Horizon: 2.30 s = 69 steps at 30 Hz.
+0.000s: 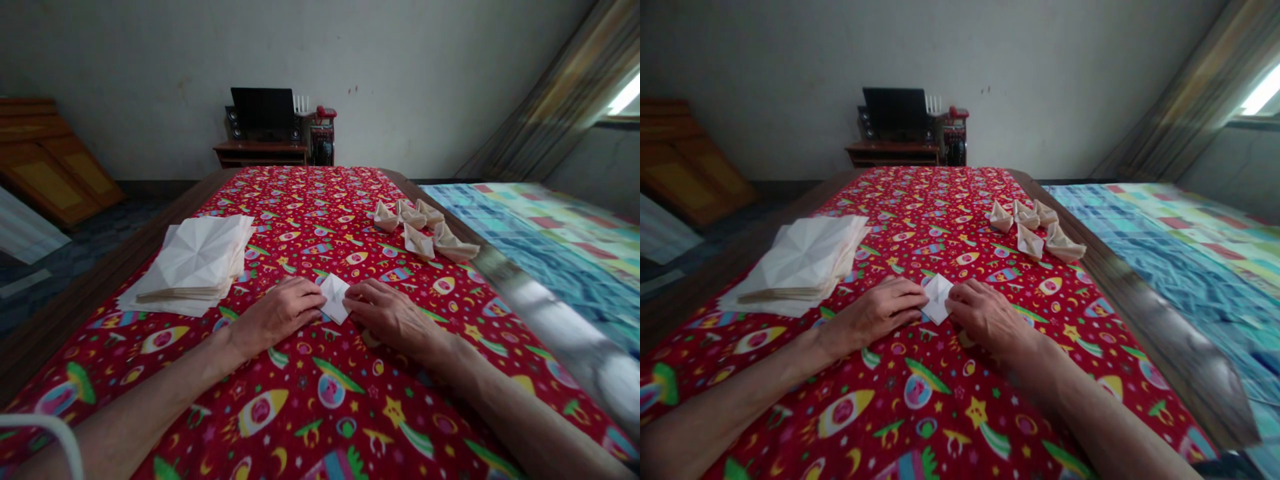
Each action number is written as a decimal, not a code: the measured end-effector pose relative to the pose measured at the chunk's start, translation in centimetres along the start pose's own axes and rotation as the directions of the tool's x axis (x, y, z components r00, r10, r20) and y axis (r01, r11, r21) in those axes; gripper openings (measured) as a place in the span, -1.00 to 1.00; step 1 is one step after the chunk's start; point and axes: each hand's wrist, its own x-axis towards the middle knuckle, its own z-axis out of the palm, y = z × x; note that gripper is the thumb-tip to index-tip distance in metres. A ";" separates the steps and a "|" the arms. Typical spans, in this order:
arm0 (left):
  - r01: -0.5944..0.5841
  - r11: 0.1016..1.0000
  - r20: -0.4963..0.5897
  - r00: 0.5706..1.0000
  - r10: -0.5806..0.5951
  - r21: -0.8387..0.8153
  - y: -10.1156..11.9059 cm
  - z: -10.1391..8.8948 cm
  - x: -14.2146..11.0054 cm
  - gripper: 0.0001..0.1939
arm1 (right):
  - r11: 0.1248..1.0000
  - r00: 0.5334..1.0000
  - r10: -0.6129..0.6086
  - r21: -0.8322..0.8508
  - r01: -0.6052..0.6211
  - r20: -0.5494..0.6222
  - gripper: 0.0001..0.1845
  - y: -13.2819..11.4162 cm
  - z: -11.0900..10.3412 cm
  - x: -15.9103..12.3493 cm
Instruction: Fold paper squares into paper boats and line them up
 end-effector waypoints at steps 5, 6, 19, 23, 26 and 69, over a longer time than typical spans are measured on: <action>-0.097 0.978 0.061 0.994 0.087 0.186 0.6 -0.7 0.6 -0.79 | 1.000 1.000 0.000 0.026 0.000 0.008 -0.71 0.4 0.2 -0.3; -0.114 0.971 0.064 0.993 0.103 0.209 0.6 -0.7 0.6 -0.78 | 1.000 1.000 0.002 0.031 -0.003 0.008 -0.70 0.5 0.3 -0.4; 0.276 0.945 -0.177 0.936 -0.306 -0.174 0.3 2.3 0.8 -0.87 | 0.834 0.893 0.443 0.405 -0.376 -0.084 -0.77 1.8 2.2 1.2; 0.334 0.920 -0.158 0.916 -0.368 -0.205 0.4 2.3 0.8 -0.86 | 0.881 0.889 0.445 0.229 -0.414 -0.109 -0.74 1.2 2.3 1.6; 0.326 0.918 -0.146 0.920 -0.363 -0.224 0.1 2.3 0.8 -0.86 | 0.913 0.903 0.408 0.069 -0.402 -0.135 -0.72 0.8 2.3 1.7; 0.423 0.839 0.022 0.889 -0.458 0.343 1.2 0.9 2.9 -0.87 | 0.868 0.891 0.448 -0.274 -0.415 0.070 -0.73 0.8 1.6 2.4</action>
